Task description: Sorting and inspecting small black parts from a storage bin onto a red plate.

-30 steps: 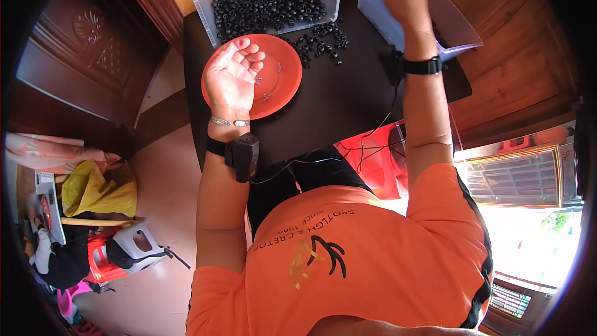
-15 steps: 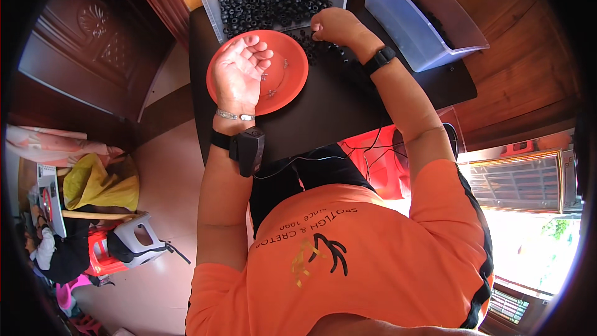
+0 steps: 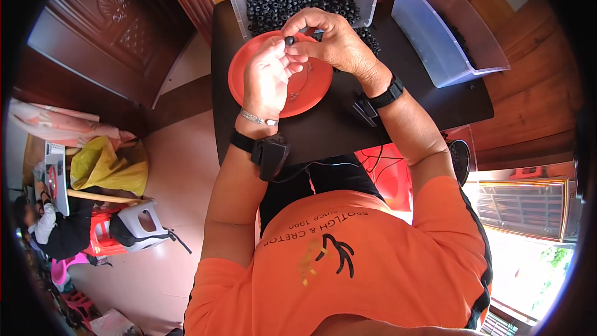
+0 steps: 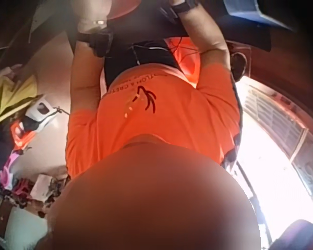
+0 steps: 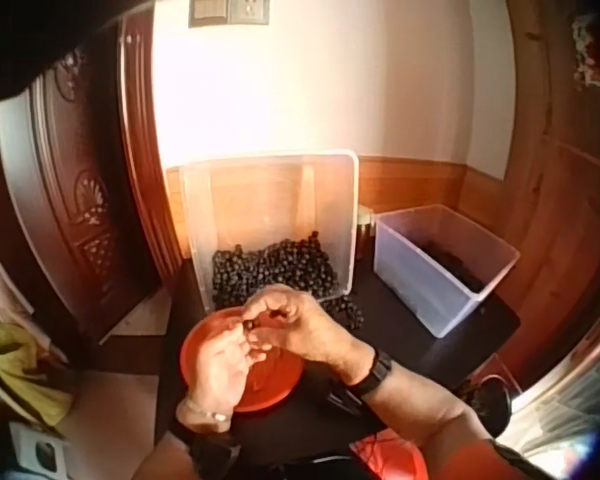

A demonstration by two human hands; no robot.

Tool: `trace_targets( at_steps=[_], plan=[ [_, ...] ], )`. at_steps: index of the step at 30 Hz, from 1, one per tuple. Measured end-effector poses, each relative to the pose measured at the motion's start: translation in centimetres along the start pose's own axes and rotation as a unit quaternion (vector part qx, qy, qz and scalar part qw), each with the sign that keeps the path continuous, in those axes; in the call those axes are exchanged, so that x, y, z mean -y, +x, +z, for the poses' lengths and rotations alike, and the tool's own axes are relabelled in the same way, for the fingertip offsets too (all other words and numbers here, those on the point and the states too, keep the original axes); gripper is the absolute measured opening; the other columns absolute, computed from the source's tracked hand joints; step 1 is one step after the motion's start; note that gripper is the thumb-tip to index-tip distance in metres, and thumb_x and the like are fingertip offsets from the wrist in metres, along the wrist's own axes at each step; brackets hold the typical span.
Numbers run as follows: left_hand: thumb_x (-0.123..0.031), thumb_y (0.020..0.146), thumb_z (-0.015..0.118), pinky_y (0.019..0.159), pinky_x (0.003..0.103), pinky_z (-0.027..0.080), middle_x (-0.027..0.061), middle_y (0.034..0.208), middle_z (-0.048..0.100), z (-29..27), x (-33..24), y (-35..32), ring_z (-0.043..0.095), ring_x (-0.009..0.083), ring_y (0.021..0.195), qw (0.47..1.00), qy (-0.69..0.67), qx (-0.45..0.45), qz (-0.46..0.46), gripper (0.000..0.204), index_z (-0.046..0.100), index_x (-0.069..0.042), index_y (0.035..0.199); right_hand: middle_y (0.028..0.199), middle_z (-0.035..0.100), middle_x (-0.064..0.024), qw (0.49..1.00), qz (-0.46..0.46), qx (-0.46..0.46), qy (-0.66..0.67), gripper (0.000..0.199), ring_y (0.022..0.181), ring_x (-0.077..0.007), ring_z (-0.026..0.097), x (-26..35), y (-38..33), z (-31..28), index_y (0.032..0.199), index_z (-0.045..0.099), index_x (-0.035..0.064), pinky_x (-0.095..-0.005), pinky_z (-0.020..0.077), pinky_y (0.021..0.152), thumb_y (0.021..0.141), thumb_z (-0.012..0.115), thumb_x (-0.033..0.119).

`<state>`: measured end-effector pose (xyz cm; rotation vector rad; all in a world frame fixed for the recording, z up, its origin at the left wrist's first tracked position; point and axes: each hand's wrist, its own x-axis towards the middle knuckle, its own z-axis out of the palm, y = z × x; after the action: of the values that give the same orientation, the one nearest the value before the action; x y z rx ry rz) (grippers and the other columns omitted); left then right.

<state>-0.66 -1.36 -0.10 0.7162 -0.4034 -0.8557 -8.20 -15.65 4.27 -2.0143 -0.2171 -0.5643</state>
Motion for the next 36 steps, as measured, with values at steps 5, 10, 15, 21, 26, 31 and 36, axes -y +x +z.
trace_targets(
  at_steps=[5, 10, 15, 21, 26, 31, 36],
  plan=[
    [-0.019, 0.088, 0.052, 0.074, 0.029, 0.043, 0.0049, 0.090, 0.061, 0.5, 0.0, -0.1, 0.059, 0.0162, 0.083, 0.999, 0.016, 0.021, 0.021, 0.014, 0.055, -0.008, 0.096, 0.098, 0.063, -0.0009, 0.999, 0.003, -0.022, 0.031, 0.022, 0.088, -0.0111, 0.058, -0.2, -0.3, 0.1, 0.093, 0.065, 0.0070, -0.0256, 0.0466, 0.078, 0.073, 0.072, 0.002],
    [-0.017, 0.088, 0.051, 0.074, 0.026, 0.042, 0.0038, 0.093, 0.060, 0.9, -0.1, -0.3, 0.058, 0.0132, 0.083, 0.995, 0.062, 0.043, 0.065, 0.014, 0.055, -0.006, 0.097, 0.097, 0.063, -0.0017, 0.997, -0.018, -0.032, 0.071, 0.023, 0.090, -0.0127, 0.058, -0.5, -0.5, 0.3, 0.093, 0.064, 0.0067, -0.0275, 0.0473, 0.081, 0.072, 0.072, 0.001],
    [-0.015, 0.090, 0.049, 0.074, 0.026, 0.042, 0.0029, 0.100, 0.058, 1.5, -0.2, -0.5, 0.055, 0.0102, 0.088, 0.991, 0.089, 0.043, 0.093, 0.020, 0.054, -0.003, 0.104, 0.095, 0.063, -0.0020, 0.997, -0.067, -0.047, 0.005, 0.024, 0.094, -0.0150, 0.059, -0.2, -0.6, 0.1, 0.091, 0.064, 0.0075, -0.0295, 0.0483, 0.084, 0.070, 0.072, 0.000],
    [-0.014, 0.090, 0.048, 0.076, 0.028, 0.043, 0.0029, 0.101, 0.057, 0.9, -0.3, -0.2, 0.054, 0.0105, 0.090, 0.990, 0.064, 0.082, 0.094, 0.022, 0.054, -0.002, 0.107, 0.102, 0.063, -0.0059, 0.984, -0.149, -0.037, -0.085, 0.024, 0.095, -0.0189, 0.059, 0.2, -0.4, -0.5, 0.096, 0.066, 0.0072, -0.0321, 0.0463, 0.085, 0.073, 0.072, 0.004],
    [-0.015, 0.090, 0.048, 0.076, 0.028, 0.043, 0.0035, 0.098, 0.057, 0.9, -0.3, -0.2, 0.054, 0.0109, 0.088, 0.993, 0.053, 0.079, 0.074, 0.021, 0.054, -0.002, 0.106, 0.097, 0.065, -0.0057, 0.985, -0.147, -0.046, -0.083, 0.023, 0.097, -0.0226, 0.059, 0.4, -0.6, -0.5, 0.093, 0.067, 0.0073, -0.0352, 0.0463, 0.086, 0.071, 0.072, 0.005],
    [-0.016, 0.090, 0.048, 0.075, 0.028, 0.043, 0.0038, 0.092, 0.058, 0.9, -0.1, -0.2, 0.055, 0.0109, 0.085, 0.993, 0.086, 0.060, 0.063, 0.020, 0.054, -0.003, 0.104, 0.095, 0.065, -0.0062, 0.974, -0.152, -0.057, -0.158, 0.023, 0.096, -0.0235, 0.060, 0.4, -0.9, -0.6, 0.093, 0.067, 0.0073, -0.0347, 0.0467, 0.086, 0.070, 0.072, 0.005],
    [-0.017, 0.090, 0.049, 0.074, 0.028, 0.043, 0.0045, 0.091, 0.060, 0.3, 0.0, 0.1, 0.057, 0.0143, 0.084, 0.995, 0.062, 0.054, 0.051, 0.020, 0.056, -0.003, 0.102, 0.095, 0.065, -0.0065, 0.974, -0.152, -0.061, -0.156, 0.022, 0.095, -0.0237, 0.060, 0.3, -0.8, -0.8, 0.093, 0.067, 0.0072, -0.0341, 0.0471, 0.086, 0.072, 0.073, 0.008]
  ],
)
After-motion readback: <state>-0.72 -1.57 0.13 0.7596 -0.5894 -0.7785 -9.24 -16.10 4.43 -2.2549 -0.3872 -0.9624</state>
